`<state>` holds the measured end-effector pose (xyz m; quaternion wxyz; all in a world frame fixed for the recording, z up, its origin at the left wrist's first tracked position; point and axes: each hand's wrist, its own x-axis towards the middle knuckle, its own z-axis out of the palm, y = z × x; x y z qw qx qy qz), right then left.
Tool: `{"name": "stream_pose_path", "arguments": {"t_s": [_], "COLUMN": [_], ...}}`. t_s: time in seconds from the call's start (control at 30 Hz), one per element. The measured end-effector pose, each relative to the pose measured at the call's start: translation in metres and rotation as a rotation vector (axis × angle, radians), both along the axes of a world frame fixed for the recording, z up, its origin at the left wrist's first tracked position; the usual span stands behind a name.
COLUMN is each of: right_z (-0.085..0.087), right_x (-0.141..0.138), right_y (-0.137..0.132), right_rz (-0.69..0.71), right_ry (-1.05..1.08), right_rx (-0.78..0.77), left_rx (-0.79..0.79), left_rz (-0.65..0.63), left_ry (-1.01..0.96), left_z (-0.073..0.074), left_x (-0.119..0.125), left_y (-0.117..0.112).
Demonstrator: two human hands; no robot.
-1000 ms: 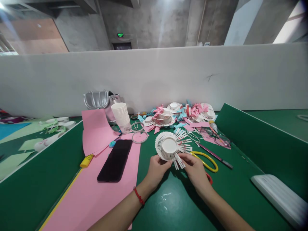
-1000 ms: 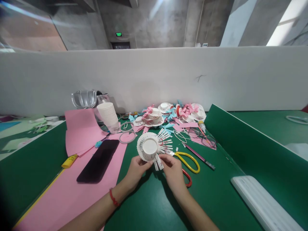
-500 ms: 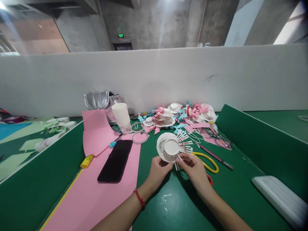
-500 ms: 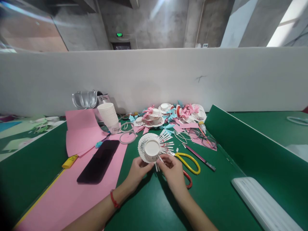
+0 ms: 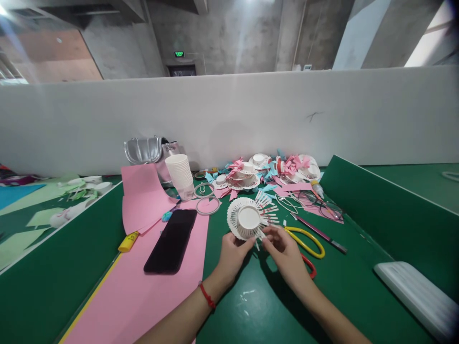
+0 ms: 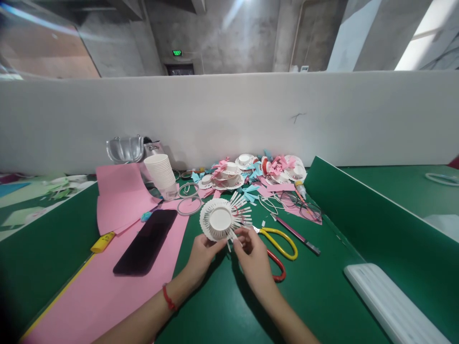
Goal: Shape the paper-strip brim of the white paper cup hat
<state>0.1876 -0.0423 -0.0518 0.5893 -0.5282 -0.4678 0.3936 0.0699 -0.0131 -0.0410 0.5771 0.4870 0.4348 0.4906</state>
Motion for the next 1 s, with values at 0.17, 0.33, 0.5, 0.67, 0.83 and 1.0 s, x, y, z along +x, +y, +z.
{"name": "stream_pose_path", "arguments": {"t_s": [0.17,0.33,0.5,0.67,0.83,1.0], "right_z": [0.0108,0.0103,0.0074,0.0077,0.0083,0.0075], "right_x": [0.0028,0.0,-0.0005,-0.0004,-0.0021,-0.0023], "right_y": [-0.0034,-0.0047,-0.0037,-0.0041,-0.0054,-0.0052], "right_rz": [-0.019,0.048,0.066,0.059,0.056,0.055], "right_ry": [-0.105,-0.29,-0.367,-0.4,-0.411,-0.448], "right_rx": [0.06,0.058,0.044,0.047,0.076,0.077], "left_rx": [0.017,0.012,-0.001,-0.02,-0.016,-0.024], "left_rz": [0.03,-0.014,-0.095,-0.084,-0.029,-0.013], "left_ry": [0.011,0.018,-0.001,0.006,0.029,0.04], "left_z": [-0.0015,0.0005,-0.0002,0.001,0.0052,0.0044], "left_x": [-0.0002,-0.0016,-0.0033,-0.0032,-0.0014,-0.0014], "left_y": [0.0014,0.001,0.0019,0.0015,-0.0009,-0.001]}}
